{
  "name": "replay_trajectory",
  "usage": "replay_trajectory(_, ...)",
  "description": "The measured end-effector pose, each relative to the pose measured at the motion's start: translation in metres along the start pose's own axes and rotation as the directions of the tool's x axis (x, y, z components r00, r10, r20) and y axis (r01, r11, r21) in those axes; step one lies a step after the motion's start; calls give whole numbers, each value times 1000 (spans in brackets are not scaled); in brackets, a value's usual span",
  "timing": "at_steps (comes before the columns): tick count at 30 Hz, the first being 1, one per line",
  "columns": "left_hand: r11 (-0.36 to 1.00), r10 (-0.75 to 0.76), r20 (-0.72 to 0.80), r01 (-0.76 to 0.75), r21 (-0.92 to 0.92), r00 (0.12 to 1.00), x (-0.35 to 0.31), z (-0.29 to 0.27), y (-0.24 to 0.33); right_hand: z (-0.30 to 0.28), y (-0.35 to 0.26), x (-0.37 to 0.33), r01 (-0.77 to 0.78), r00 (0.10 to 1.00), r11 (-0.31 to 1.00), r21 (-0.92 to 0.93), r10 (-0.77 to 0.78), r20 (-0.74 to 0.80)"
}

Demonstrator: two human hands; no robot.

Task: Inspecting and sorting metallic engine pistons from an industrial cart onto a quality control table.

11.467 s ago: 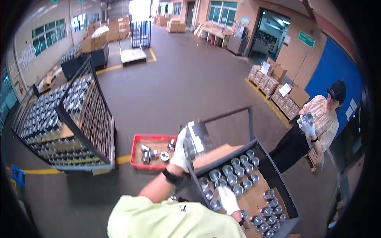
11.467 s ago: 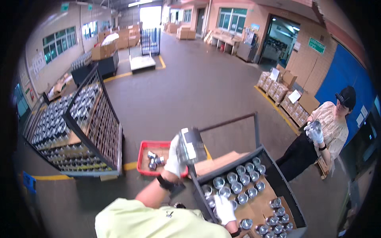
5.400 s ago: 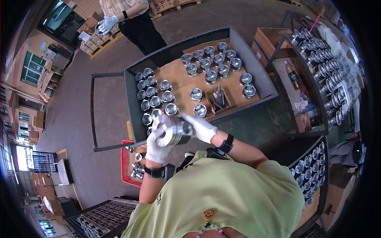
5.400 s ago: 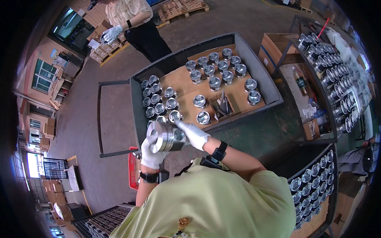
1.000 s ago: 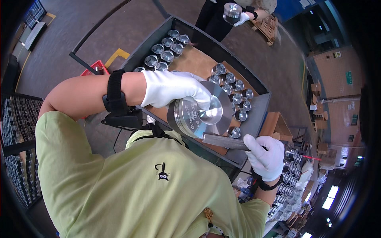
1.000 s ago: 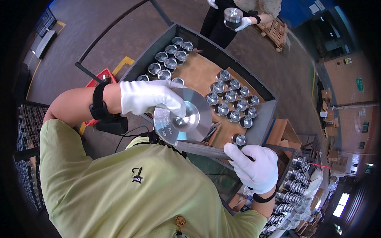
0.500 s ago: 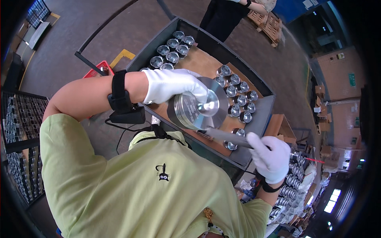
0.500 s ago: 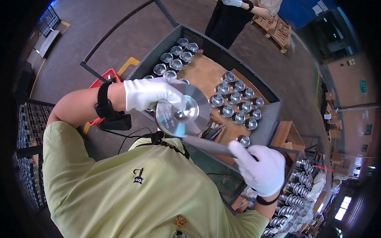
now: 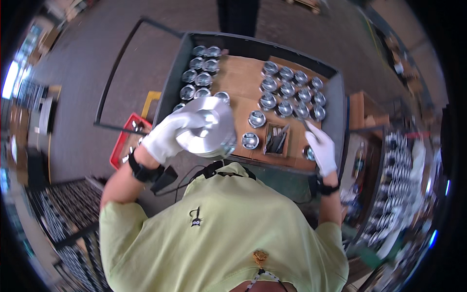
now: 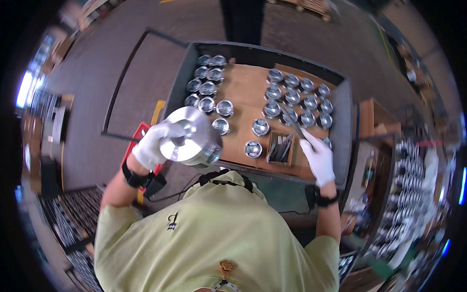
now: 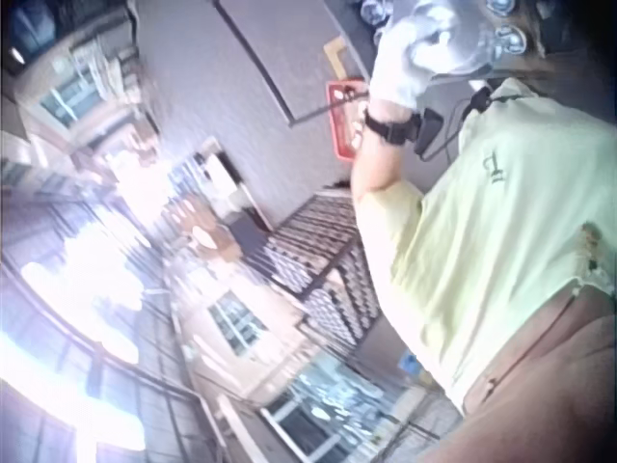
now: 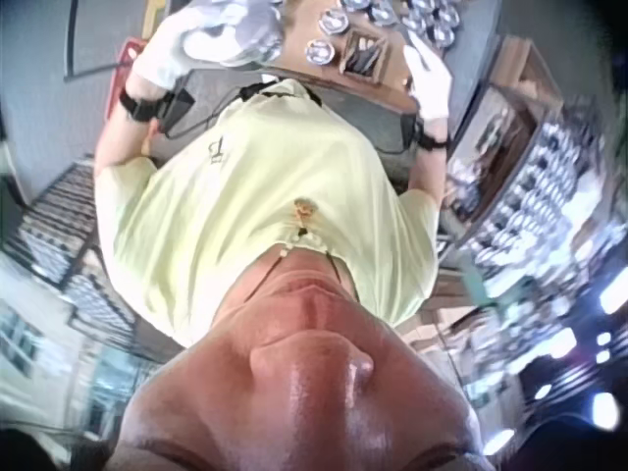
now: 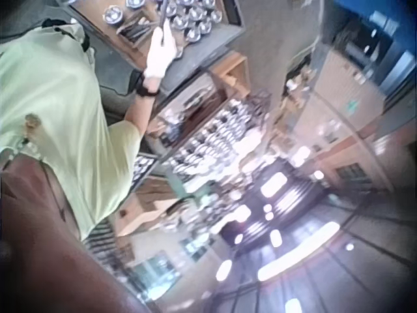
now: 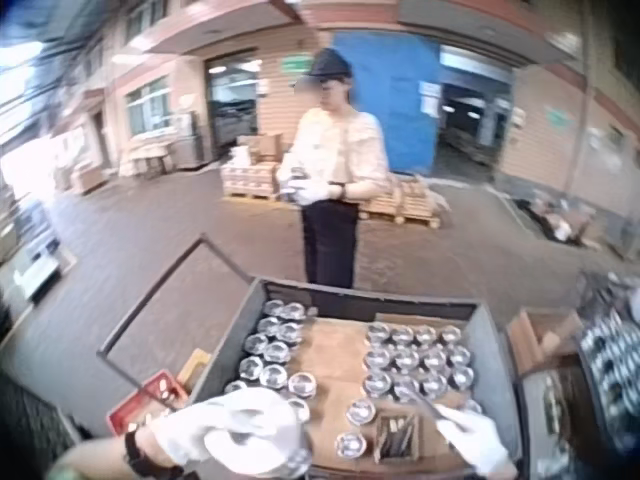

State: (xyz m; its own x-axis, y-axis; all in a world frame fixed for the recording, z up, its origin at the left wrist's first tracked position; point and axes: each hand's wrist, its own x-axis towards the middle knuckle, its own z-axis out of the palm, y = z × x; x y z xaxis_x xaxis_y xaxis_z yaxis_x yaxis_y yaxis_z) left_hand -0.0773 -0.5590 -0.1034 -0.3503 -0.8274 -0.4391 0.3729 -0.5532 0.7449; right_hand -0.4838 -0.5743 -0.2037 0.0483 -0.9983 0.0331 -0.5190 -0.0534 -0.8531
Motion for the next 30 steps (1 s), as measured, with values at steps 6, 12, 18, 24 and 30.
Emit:
replay_trajectory(6,967,3,-201,-55,-251,980,-4,-28,-36,93,218,14,-352,708,658,-666,652,271)
replay_trajectory(12,983,-36,-204,-2,-181,978,9,-17,-47,169,357,-20,-538,740,690,-484,662,122)
replay_trajectory(18,975,154,-273,-190,-111,950,12,1,-58,146,117,35,166,986,905,-393,-152,67)
replay_trajectory(24,972,26,-210,-74,-223,977,33,41,-70,74,-134,-21,864,475,405,-299,-853,217)
replay_trajectory(30,969,-20,-121,-10,-246,992,33,63,-99,45,-74,-37,567,756,649,-507,-655,7)
